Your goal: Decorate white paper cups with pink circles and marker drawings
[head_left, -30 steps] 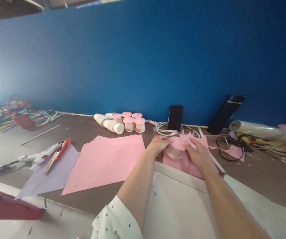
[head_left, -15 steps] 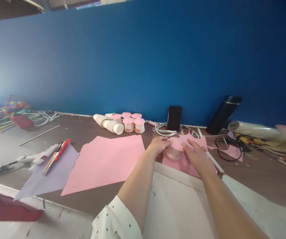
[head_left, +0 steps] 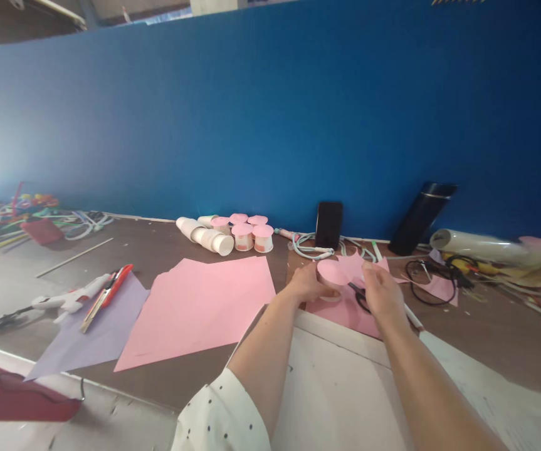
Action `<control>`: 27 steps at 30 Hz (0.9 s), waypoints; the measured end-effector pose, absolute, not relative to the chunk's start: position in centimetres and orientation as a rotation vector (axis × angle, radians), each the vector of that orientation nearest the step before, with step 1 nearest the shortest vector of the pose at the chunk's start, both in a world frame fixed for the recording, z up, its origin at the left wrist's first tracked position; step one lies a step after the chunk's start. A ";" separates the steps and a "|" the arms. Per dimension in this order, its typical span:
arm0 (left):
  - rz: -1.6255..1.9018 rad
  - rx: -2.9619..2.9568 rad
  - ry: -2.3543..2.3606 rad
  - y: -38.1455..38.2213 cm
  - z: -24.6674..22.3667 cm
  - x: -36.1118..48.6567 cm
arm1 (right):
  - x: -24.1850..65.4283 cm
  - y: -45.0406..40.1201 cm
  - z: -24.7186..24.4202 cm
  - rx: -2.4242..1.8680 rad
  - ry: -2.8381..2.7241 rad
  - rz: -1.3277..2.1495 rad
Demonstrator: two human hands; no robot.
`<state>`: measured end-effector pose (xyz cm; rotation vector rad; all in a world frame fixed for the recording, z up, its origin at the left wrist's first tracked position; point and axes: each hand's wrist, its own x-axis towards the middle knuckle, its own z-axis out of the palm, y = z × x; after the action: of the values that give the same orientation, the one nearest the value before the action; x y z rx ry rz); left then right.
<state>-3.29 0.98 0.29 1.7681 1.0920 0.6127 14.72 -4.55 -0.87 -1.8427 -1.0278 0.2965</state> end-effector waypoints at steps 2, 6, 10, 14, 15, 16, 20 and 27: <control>0.623 1.786 1.139 1.0 -0.1 -2.9 | 14.7 -4.6 -0.6 -1.854 -1.015 0.311; 0.784 1.815 1.076 0.7 0.1 -2.4 | 14.4 -4.8 0.1 -1.863 -0.972 0.315; 1.065 1.924 1.122 0.5 0.8 -2.2 | 14.4 -4.9 0.4 -1.826 -0.977 0.303; 1.241 2.004 1.170 0.5 1.0 -2.3 | 14.3 -4.9 0.5 -1.831 -0.968 0.318; 1.268 2.022 1.168 0.5 1.0 -2.3 | 14.2 -4.9 0.5 -1.833 -0.962 0.321; 1.288 2.041 1.162 0.5 0.9 -2.3 | 14.2 -4.9 0.5 -1.832 -0.955 0.324; 1.330 2.108 1.117 0.8 0.5 -2.2 | 14.1 -5.1 0.4 -1.776 -0.950 0.328; 1.486 2.178 1.043 1.1 -0.1 -1.8 | 12.8 -5.8 1.4 -1.390 -0.987 0.444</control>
<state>-1.84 1.15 -0.15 2.1785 1.0429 1.4861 12.76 -5.82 1.38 -1.3896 -0.9869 0.4443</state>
